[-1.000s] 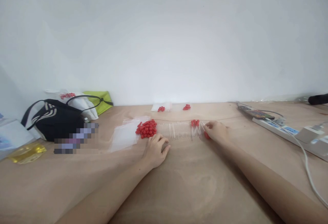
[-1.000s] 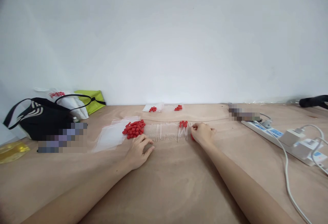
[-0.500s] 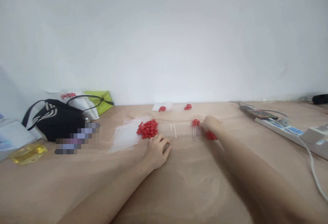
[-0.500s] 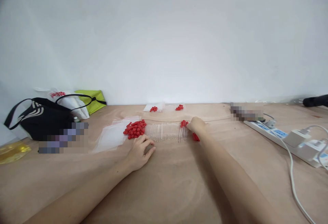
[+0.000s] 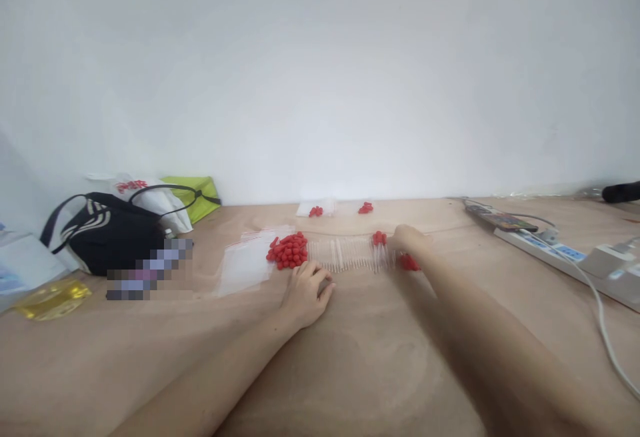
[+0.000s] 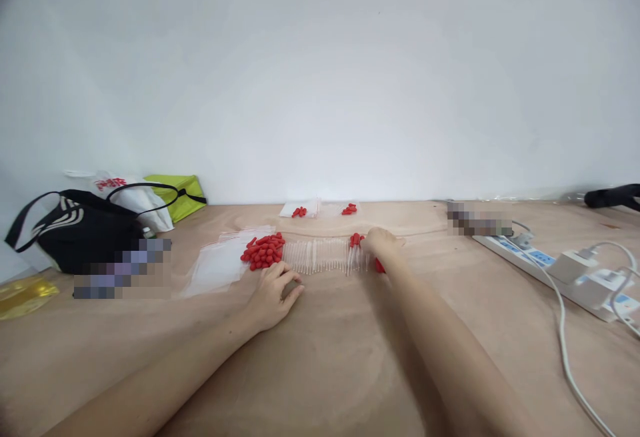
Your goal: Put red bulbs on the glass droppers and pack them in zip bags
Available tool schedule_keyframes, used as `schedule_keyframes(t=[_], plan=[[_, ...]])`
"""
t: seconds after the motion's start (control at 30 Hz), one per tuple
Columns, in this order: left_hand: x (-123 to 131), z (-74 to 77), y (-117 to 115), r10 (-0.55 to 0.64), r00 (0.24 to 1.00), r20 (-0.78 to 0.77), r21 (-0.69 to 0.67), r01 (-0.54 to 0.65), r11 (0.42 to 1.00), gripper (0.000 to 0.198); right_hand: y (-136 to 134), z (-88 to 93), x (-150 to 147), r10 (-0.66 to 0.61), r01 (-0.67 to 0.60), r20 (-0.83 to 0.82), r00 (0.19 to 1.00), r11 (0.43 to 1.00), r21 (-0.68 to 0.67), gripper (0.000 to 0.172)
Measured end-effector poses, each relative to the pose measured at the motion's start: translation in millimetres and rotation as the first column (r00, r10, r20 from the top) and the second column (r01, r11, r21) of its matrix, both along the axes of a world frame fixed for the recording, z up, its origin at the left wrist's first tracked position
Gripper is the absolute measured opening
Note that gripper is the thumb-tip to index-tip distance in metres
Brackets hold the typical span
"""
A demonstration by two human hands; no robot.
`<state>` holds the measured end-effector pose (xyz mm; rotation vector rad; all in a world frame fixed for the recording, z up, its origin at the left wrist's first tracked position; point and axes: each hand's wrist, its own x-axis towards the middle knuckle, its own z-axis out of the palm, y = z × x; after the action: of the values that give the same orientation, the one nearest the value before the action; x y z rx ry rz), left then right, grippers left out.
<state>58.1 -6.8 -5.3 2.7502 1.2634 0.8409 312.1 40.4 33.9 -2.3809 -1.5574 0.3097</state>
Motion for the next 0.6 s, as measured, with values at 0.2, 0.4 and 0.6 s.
schedule_keyframes(t=[0.2, 0.4, 0.6], plan=[[-2.8, 4.4, -1.2, 0.017, 1.0, 0.022, 0.091, -0.019, 0.996, 0.012, -42.2, 5.8, -3.1, 0.195, -0.165, -0.22, 0.956, 0.975, 0.147, 0.032], [-30.5, 33.9, 33.0, 0.309, 0.95, 0.04, 0.113, -0.312, 0.943, 0.012, -82.8, -34.1, -12.4, 0.6, -0.282, -0.397, 0.695, 0.735, 0.617, 0.024], [-38.6, 41.4, 57.4, 0.303, 0.943, -0.138, 0.072, -0.295, 0.953, 0.015, -88.9, -57.3, -9.3, 0.57, -0.285, -0.29, 0.769, 0.711, 0.643, 0.025]])
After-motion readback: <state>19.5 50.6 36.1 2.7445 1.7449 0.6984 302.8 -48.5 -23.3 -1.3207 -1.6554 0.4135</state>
